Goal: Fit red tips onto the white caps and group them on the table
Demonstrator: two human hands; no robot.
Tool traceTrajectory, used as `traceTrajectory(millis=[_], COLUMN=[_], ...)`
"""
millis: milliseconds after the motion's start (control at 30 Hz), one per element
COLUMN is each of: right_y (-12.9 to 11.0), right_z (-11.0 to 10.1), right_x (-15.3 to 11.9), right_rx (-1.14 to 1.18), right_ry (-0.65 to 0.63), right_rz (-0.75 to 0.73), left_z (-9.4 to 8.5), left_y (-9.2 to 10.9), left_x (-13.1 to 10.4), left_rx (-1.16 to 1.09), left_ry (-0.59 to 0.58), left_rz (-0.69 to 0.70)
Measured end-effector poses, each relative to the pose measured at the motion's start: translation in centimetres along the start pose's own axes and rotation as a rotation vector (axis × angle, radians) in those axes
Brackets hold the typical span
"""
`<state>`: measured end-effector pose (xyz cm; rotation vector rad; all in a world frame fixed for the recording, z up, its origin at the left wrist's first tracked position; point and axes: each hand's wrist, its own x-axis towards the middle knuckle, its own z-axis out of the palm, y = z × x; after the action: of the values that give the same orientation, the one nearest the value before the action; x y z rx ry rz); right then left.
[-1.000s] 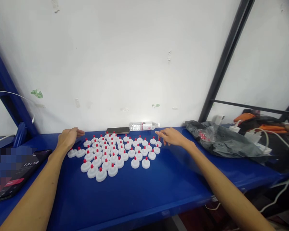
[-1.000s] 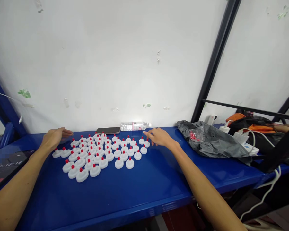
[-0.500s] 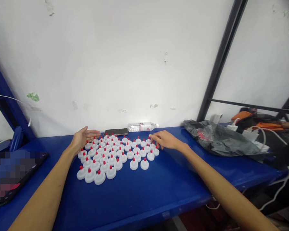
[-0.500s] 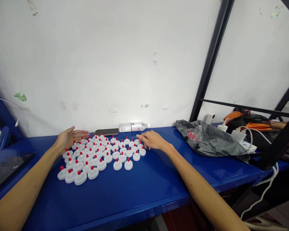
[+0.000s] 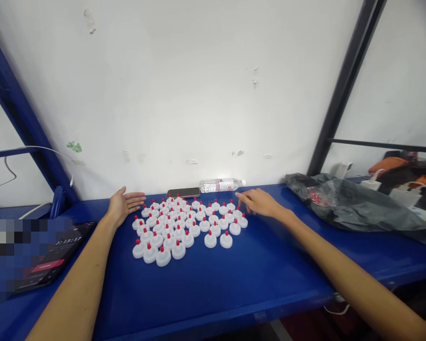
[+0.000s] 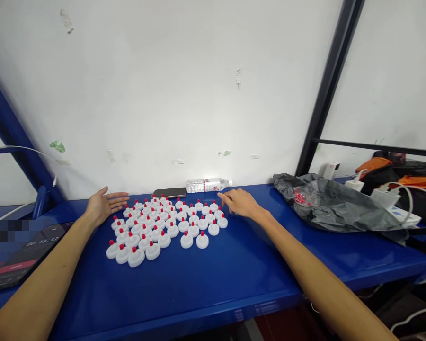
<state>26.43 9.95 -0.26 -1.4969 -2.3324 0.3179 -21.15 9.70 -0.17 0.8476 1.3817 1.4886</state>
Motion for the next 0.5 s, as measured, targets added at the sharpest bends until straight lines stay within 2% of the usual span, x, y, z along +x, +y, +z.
traceTrajectory(millis=[167, 300, 400, 500], right_y=[0.1, -0.8, -2.7, -4.8], right_z=[0.1, -1.0, -3.4, -6.2], right_x=[0.0, -0.3, -2.0, -5.2], right_rx=[-0.04, -0.144, -0.239, -0.211], right_ry=[-0.005, 0.088, 0.255, 0.672], right_rz=[0.013, 0.021, 0.028, -0.041], left_z=[-0.1, 0.3, 0.4, 0.4], left_y=[-0.4, -0.7, -0.8, -0.9], left_x=[0.7, 0.7, 0.6, 0.7], left_rx=[0.029, 0.065, 0.082, 0.096], left_ry=[-0.015, -0.043, -0.049, -0.041], left_rz=[-0.009, 0.0, 0.019, 0.03])
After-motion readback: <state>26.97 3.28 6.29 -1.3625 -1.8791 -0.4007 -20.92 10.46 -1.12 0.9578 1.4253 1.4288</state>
